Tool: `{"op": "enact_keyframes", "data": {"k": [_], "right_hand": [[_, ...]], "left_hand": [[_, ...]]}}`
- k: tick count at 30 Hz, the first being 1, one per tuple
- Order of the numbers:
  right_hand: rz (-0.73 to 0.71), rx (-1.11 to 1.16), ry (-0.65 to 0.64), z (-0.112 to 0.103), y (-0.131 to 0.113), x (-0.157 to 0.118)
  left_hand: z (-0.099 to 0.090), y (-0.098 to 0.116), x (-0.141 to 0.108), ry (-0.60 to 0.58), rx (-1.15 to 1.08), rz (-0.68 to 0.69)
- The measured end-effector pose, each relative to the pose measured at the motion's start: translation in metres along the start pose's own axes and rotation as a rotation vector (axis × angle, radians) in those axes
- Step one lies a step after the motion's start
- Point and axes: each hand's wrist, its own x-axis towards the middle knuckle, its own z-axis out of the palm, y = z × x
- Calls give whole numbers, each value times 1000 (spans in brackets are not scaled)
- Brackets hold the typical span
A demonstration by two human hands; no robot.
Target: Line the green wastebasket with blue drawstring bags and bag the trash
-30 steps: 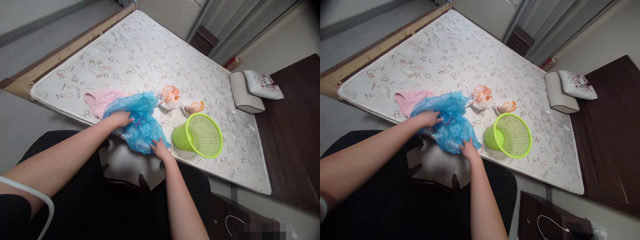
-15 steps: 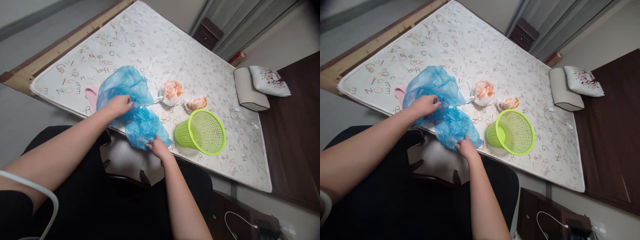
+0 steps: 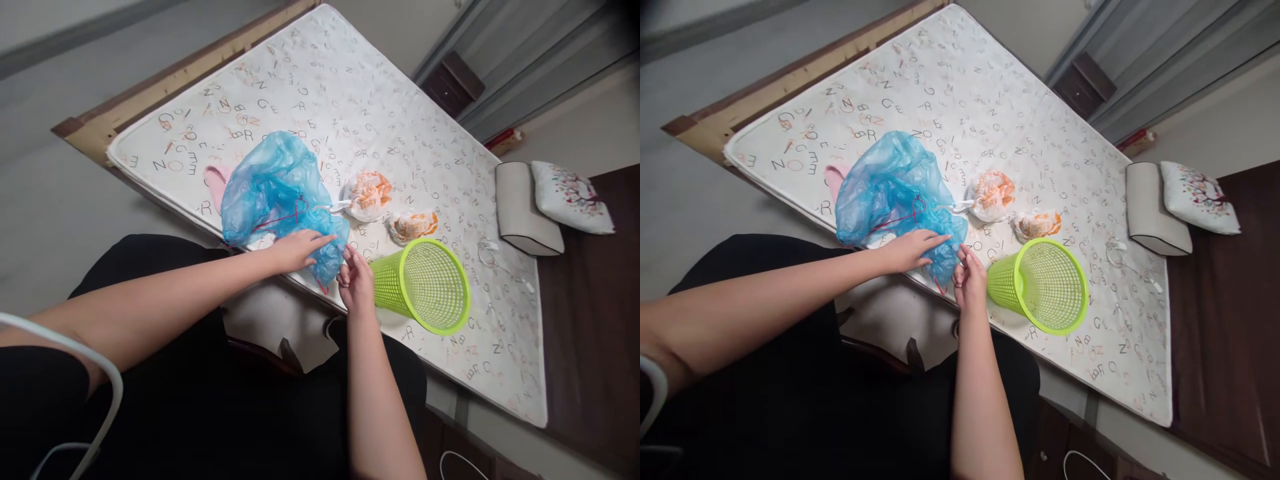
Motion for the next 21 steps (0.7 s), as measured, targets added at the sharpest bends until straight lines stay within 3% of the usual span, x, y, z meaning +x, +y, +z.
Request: {"op": "enact_keyframes", "data": {"k": [3,6,9,12,15,21], "right_hand": [[-90,-37,64,2,-1,1],[-259,-297,100,7,4,-2],[-440,-646,-36,16,13,-9],[-551,-813,-128,21,22,-10],[-558,-821,-24,17,25,-3],[-395,-592,300,-3,17,15]], "left_hand": [[-13,-9,7,61,-53,-146],[-24,-13,11,178,-136,-245],[-28,-14,13,258,-225,-283],[-29,-11,12,246,-335,-254],[-31,-6,10,153,-436,-198],[-40,-2,5,-2,-435,-109]]}}
